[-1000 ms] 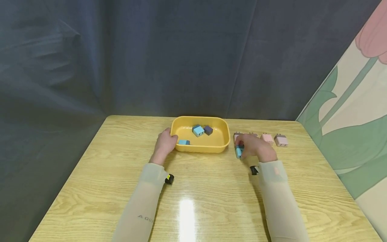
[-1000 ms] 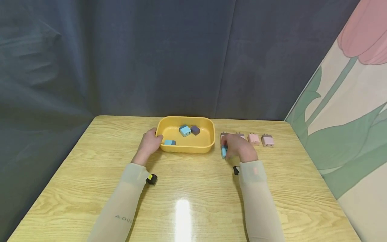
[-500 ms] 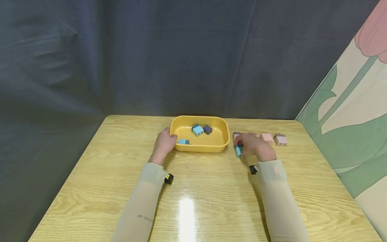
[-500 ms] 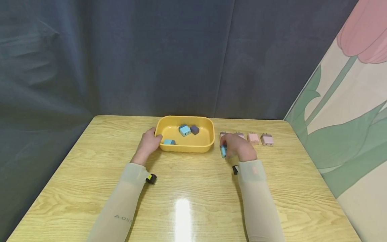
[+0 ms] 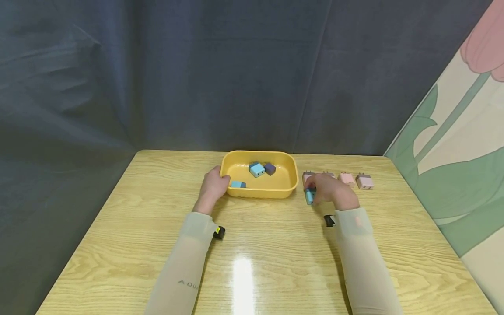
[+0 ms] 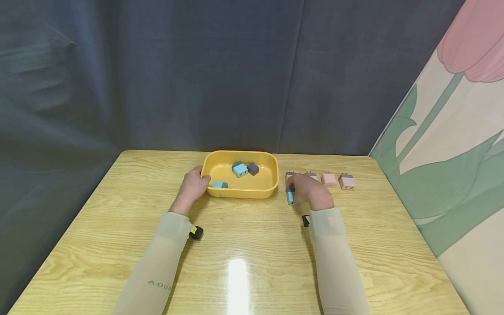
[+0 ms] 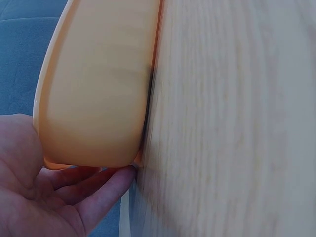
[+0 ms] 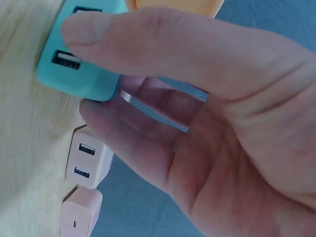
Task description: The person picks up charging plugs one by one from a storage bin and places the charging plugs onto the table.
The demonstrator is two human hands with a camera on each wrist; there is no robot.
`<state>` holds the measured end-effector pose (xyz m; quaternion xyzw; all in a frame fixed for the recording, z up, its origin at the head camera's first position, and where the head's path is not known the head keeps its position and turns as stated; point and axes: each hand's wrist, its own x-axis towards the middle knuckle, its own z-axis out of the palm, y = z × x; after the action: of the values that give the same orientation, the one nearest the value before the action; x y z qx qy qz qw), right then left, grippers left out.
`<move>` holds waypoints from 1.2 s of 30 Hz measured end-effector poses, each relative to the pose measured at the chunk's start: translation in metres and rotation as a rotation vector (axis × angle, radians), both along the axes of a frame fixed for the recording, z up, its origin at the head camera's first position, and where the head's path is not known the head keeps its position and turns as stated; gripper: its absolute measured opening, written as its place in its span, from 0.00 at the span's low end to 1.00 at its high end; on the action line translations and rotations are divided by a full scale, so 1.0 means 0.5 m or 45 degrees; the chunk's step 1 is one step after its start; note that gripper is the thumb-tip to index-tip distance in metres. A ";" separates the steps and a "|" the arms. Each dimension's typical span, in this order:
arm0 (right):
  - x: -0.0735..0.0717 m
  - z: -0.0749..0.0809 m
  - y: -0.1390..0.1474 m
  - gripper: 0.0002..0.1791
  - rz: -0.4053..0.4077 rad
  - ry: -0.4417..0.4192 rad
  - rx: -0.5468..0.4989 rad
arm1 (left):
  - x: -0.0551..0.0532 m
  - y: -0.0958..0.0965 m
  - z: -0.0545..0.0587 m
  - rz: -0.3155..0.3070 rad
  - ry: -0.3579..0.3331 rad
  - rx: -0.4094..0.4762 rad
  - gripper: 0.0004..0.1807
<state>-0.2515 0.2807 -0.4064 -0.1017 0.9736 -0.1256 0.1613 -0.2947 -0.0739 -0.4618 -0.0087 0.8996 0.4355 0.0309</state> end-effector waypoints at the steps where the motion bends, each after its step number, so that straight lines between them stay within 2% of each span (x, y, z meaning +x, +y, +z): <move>1: 0.000 0.001 0.000 0.22 0.003 0.000 0.002 | 0.000 0.000 0.000 -0.002 0.002 -0.002 0.22; 8: 0.011 0.014 0.003 0.26 -0.027 -0.039 -0.050 | -0.001 -0.001 0.000 -0.014 -0.003 0.004 0.23; 9: 0.012 0.016 0.004 0.27 -0.025 -0.044 -0.065 | -0.009 -0.003 -0.009 -0.016 0.006 0.001 0.23; 13: 0.017 0.026 0.007 0.26 -0.015 -0.042 -0.121 | -0.013 -0.005 -0.011 -0.014 -0.006 0.013 0.23; 14: 0.018 0.028 0.008 0.26 -0.016 -0.037 -0.134 | -0.022 -0.007 -0.021 -0.014 0.002 0.005 0.23; 15: 0.019 0.029 0.009 0.25 -0.017 -0.030 -0.141 | -0.023 -0.007 -0.021 -0.013 -0.001 0.004 0.23; 16: 0.019 0.030 0.009 0.25 -0.020 -0.024 -0.146 | -0.017 -0.006 -0.013 -0.009 -0.013 0.010 0.23; 20: 0.018 0.031 0.011 0.25 -0.035 -0.006 -0.139 | -0.024 -0.008 -0.020 -0.006 -0.012 -0.002 0.24; 21: 0.017 0.032 0.011 0.25 -0.038 -0.001 -0.130 | -0.018 -0.007 -0.012 -0.007 -0.027 0.005 0.24; 22: 0.016 0.032 0.012 0.24 -0.040 0.004 -0.122 | -0.020 -0.008 -0.015 -0.007 -0.031 0.005 0.24; 24: 0.015 0.033 0.012 0.24 -0.042 0.015 -0.112 | -0.036 -0.011 -0.034 -0.008 -0.019 -0.013 0.24; 28: 0.013 0.032 0.013 0.23 -0.029 0.050 -0.108 | -0.045 -0.012 -0.041 -0.013 -0.016 -0.026 0.25; 29: 0.013 0.032 0.013 0.23 -0.026 0.061 -0.110 | -0.043 -0.011 -0.040 -0.012 -0.010 -0.024 0.25; 31: 0.013 0.031 0.012 0.23 -0.022 0.076 -0.116 | -0.026 -0.007 -0.020 -0.009 -0.020 -0.005 0.24; 36: 0.014 0.031 0.011 0.23 -0.028 0.133 -0.150 | -0.002 -0.001 -0.002 -0.006 -0.005 -0.003 0.23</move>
<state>-0.2446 0.2863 -0.3909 -0.1068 0.9726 -0.1790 0.1025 -0.2959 -0.0742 -0.4628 -0.0073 0.9000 0.4345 0.0336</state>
